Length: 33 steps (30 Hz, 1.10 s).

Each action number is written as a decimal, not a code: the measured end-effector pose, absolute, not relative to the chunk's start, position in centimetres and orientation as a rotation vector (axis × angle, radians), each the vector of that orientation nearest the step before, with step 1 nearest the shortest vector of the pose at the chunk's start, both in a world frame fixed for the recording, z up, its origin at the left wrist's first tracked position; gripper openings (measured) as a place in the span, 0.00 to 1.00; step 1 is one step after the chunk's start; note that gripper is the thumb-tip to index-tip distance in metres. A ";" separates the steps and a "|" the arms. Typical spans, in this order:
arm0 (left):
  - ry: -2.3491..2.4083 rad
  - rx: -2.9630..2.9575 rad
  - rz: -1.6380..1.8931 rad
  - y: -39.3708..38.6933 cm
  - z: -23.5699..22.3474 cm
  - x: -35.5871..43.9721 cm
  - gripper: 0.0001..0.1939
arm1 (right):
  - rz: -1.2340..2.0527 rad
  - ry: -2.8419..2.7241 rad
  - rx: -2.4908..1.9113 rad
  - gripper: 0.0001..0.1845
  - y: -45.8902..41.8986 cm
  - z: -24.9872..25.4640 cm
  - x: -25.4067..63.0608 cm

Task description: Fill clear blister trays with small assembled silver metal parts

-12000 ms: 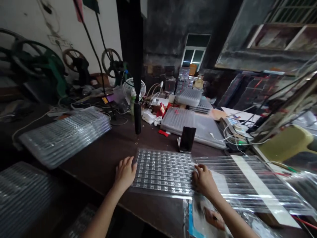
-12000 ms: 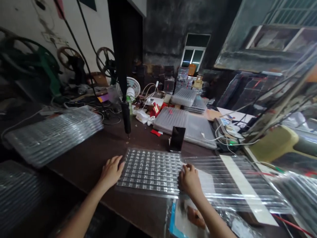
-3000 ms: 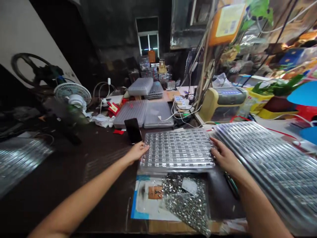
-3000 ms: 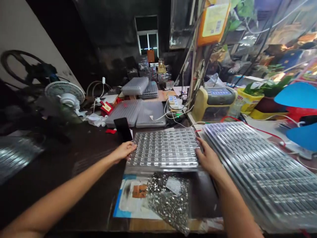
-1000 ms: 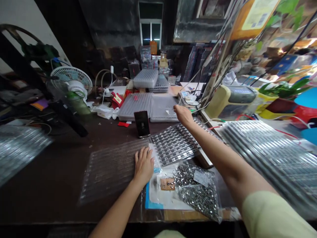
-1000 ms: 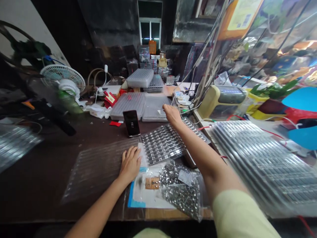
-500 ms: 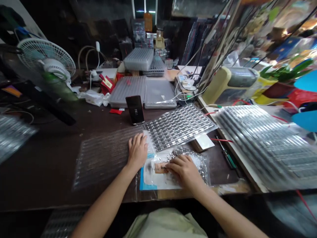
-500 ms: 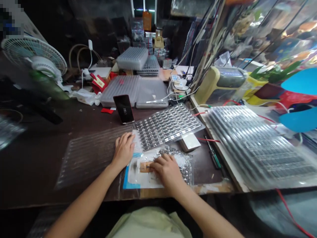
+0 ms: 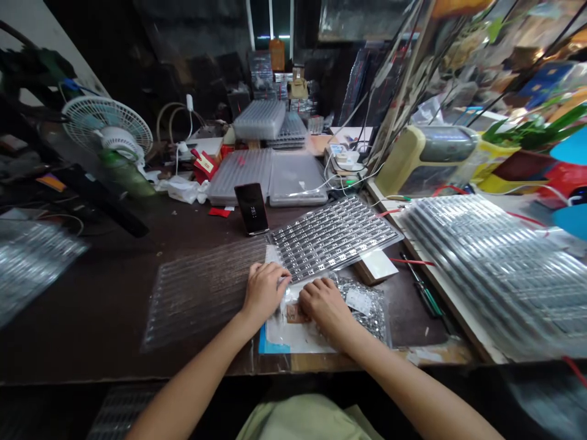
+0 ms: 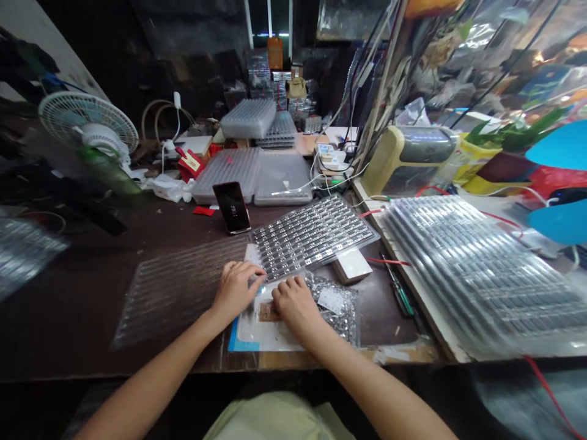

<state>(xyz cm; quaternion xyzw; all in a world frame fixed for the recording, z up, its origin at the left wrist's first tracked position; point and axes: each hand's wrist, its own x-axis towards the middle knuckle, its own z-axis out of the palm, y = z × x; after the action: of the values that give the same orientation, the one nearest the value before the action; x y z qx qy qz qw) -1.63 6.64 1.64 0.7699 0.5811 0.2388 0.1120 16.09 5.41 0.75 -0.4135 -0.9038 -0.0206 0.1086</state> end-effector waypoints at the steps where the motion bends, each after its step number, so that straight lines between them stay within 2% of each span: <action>1: 1.708 2.262 0.664 7.0 1.7 -1.1 0.05 | 0.025 -2.576 -1.263 0.04 5.3 0.8 16.7; 5: 1.735 2.231 0.599 7.8 1.9 0.1 0.05 | 0.406 -2.196 -1.344 0.07 4.5 0.9 18.8; 7: 1.728 2.207 0.645 7.7 2.0 -0.2 0.05 | 0.507 -2.100 -1.338 0.09 4.0 0.8 19.0; 10: 1.704 2.210 0.703 6.2 2.1 -1.7 0.04 | 0.582 -2.082 -1.358 0.05 3.2 0.4 18.0; 15: 1.615 2.249 0.591 1.6 0.2 -3.8 0.04 | 0.435 -2.118 -1.392 0.03 2.1 -0.6 15.9; 19: 1.595 2.230 0.780 -0.5 -1.7 -3.6 0.08 | 0.345 -2.117 -1.371 0.04 2.0 -1.1 15.6; 26: 1.618 2.230 0.863 -0.6 -2.4 -3.1 0.07 | 0.207 -2.194 -1.440 0.07 1.4 -0.4 16.7; 33: 1.513 2.057 0.970 0.5 -1.7 -2.1 0.06 | -0.050 -2.345 -1.450 0.03 1.0 -0.6 16.5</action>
<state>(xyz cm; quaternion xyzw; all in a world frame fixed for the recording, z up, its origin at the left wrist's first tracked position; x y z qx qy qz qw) -2.12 0.48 -1.73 0.7373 0.5423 0.3477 0.2036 16.48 1.03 -0.63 -0.5162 -0.8348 -0.0179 0.1907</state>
